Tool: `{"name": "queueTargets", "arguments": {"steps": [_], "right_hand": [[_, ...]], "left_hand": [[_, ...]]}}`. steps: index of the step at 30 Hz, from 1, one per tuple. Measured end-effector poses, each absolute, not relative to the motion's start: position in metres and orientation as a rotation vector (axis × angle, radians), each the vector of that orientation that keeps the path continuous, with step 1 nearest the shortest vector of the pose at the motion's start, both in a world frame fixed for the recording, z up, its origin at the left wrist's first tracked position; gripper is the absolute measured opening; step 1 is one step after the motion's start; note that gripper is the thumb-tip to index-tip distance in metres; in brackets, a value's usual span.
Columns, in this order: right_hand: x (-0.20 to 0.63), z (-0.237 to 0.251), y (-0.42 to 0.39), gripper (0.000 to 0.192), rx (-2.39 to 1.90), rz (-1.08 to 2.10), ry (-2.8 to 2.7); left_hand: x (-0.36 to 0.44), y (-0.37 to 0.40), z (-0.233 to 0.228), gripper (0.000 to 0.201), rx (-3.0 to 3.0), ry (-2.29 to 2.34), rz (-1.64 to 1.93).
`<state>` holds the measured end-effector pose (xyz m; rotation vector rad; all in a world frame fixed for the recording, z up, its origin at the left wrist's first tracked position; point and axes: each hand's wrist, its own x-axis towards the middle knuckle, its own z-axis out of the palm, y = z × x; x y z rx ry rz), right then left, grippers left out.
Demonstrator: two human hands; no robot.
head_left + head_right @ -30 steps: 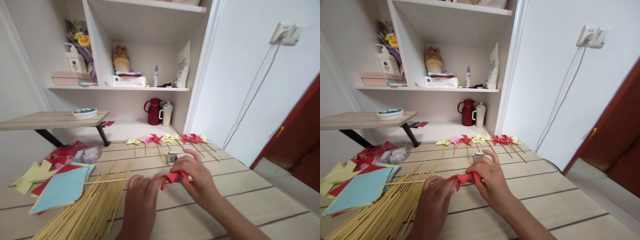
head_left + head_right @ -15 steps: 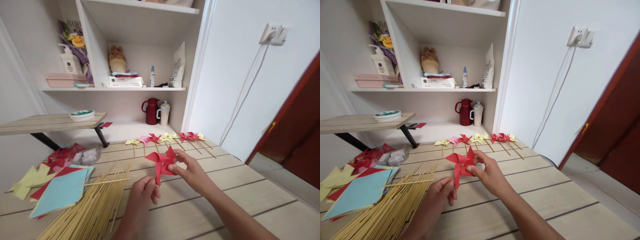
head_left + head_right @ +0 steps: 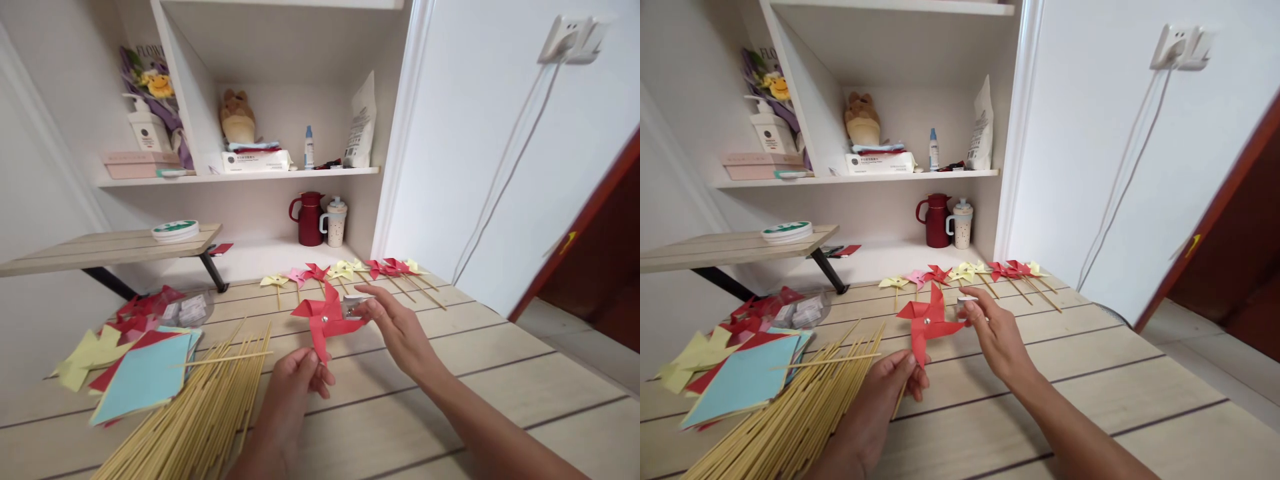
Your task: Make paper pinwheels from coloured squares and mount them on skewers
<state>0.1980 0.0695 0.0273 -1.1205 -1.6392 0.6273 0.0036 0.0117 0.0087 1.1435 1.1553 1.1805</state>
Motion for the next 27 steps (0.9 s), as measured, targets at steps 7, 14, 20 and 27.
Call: {"name": "queueTargets", "arguments": {"steps": [7,14,20,27], "right_hand": [[0.198,0.023,0.072,0.044,-1.127,0.624,-1.645],[0.196,0.022,0.071,0.042,-1.087,0.696,-1.598],[0.198,0.021,0.077,0.040,-1.039,0.716,-1.512],[0.189,0.024,0.069,0.042,-0.980,1.103,-1.469]], "left_hand": [[0.000,0.015,0.000,0.032,1.130,1.154,1.198],[-0.003,0.019,0.002,0.032,1.213,1.271,1.196],[-0.002,0.013,0.004,0.032,1.424,1.481,1.249],[-0.006,0.022,-0.003,0.029,0.885,1.121,1.363]]}}
